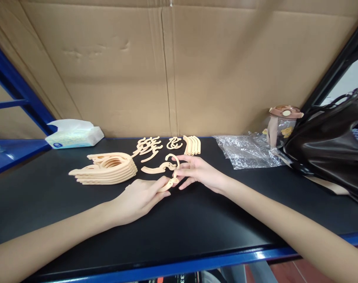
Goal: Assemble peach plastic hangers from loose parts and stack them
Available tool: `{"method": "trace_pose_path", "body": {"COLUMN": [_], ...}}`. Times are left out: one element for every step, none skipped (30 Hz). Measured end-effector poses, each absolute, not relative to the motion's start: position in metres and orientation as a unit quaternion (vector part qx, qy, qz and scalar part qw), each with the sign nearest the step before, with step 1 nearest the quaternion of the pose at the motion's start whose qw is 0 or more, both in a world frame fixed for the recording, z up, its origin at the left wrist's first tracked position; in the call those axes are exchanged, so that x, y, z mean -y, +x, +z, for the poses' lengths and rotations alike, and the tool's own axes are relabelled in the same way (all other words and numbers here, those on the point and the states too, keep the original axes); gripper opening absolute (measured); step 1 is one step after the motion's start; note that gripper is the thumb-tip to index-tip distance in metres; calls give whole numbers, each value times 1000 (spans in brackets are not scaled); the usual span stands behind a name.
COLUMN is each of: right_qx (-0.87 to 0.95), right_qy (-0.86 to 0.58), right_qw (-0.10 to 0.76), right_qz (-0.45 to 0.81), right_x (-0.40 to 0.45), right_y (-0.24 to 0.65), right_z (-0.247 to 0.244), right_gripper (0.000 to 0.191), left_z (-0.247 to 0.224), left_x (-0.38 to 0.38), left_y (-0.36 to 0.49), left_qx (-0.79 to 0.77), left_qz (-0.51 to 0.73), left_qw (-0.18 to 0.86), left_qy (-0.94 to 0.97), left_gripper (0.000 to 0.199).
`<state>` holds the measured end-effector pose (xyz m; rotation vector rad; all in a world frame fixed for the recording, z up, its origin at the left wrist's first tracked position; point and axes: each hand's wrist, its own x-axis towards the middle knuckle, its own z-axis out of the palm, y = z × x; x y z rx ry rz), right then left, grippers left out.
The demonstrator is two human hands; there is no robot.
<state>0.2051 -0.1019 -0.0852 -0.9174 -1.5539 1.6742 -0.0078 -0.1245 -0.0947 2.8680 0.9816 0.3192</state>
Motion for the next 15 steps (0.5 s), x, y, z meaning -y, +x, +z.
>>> {"method": "trace_pose_path", "body": {"right_qx": [601,606,610,613,616,617,618,620,622,624,627,628,629,628,627], "right_qy": [-354,-357,-362,-366,-369,-372,-373,-373,-373,-372,-372,-374,-376,-378,-381], "right_qw": [338,341,344,348,353,360,367,375,381,385,389,391,394,398,401], "right_qz": [632,623,615,608,600,593,586,580,574,568,564,559,555,551,549], "right_x": [102,102,102,102,102,102,102,102,103,103,103,104,104,104,104], "right_y": [204,204,203,203,203,203,203,203,203,202,202,201,200,200,199], "right_z": [-86,-86,-87,-88,-89,-90,-90,-91,-91,-91,-91,-91,-90,-90,-90], "right_gripper": [49,49,50,50,50,51,51,51,52,52,51,51,51,51,50], "left_z": [-95,-94,-94,-94,-94,-94,-94,-94,-95,-95,-95,-95,-95,-95,-94], "left_x": [125,125,125,125,125,125,126,126,126,126,126,126,126,126,126], "left_y": [-8,-7,-7,-6,-6,-6,-6,-5,-5,-5,-5,-5,-5,-5,-5], "left_qx": [-321,-320,-320,-322,-325,-328,-331,-334,-338,-342,-346,-349,-351,-351,-351], "left_qz": [102,100,98,95,94,93,93,91,89,87,84,82,81,82,84], "left_qw": [42,38,33,29,25,22,18,14,10,6,1,-2,-4,-5,-6], "left_qy": [941,941,942,942,941,940,939,938,937,936,934,933,933,933,933], "left_gripper": [11,12,13,15,16,17,17,17,16,16,16,17,17,18,18]}}
